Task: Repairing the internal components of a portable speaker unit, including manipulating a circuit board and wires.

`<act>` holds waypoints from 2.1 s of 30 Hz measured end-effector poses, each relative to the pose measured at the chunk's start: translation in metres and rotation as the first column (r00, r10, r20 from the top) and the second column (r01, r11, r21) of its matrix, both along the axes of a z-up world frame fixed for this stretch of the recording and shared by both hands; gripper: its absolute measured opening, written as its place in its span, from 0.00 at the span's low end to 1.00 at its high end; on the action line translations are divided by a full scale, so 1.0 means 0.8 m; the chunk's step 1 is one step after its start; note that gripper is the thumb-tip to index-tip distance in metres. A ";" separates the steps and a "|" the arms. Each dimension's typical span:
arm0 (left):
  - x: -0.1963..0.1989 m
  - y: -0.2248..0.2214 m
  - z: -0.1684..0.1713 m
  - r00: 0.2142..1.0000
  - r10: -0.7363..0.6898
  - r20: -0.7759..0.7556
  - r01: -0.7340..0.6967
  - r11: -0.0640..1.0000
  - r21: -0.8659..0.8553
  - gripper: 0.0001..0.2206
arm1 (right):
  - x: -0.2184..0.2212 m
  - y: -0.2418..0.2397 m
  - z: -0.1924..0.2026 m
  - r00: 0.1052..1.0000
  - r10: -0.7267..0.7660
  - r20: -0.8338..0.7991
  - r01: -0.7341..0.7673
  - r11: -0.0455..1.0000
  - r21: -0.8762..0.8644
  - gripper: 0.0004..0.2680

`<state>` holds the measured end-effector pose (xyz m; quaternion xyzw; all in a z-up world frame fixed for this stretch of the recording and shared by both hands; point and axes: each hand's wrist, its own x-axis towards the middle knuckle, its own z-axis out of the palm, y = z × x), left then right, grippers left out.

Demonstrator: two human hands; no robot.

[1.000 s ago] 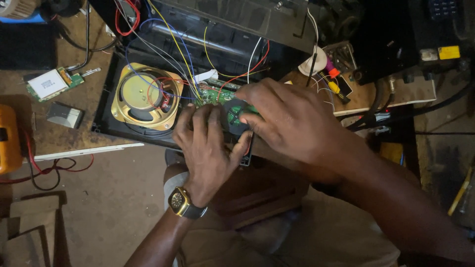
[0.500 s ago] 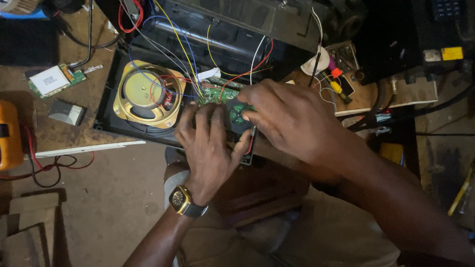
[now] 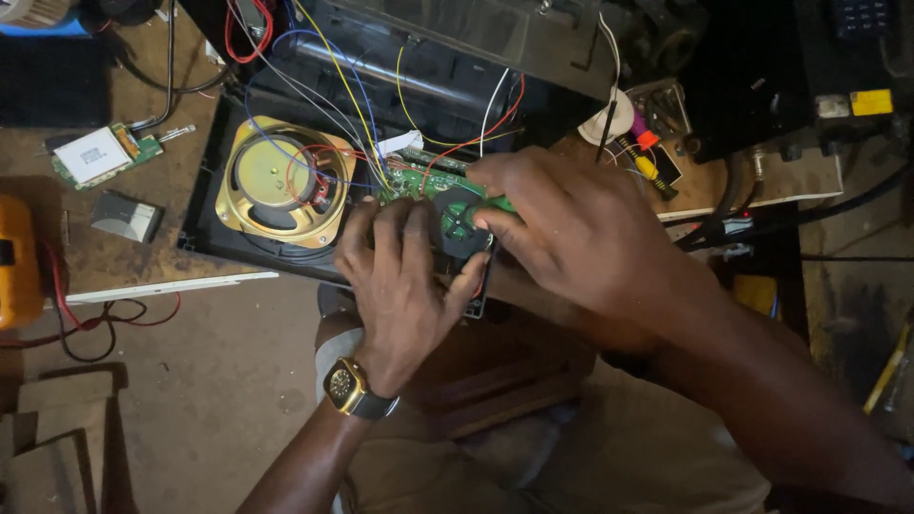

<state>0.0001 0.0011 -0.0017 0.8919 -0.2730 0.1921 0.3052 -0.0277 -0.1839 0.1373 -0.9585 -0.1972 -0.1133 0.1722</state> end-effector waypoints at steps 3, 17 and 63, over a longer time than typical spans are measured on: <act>-0.001 0.001 0.001 1.000 -0.013 -0.013 0.013 1.000 -0.002 0.32 | -0.001 0.000 0.001 1.000 -0.025 -0.001 0.025 1.000 0.001 0.09; 0.000 0.002 0.002 1.000 -0.021 -0.019 0.021 1.000 0.005 0.31 | -0.011 -0.007 0.002 0.997 -0.068 -0.020 0.070 0.995 0.077 0.08; -0.036 0.032 0.026 0.881 -0.408 0.239 0.454 0.871 -0.187 0.17 | -0.057 0.003 -0.022 0.997 0.054 -0.062 -0.044 0.988 0.147 0.11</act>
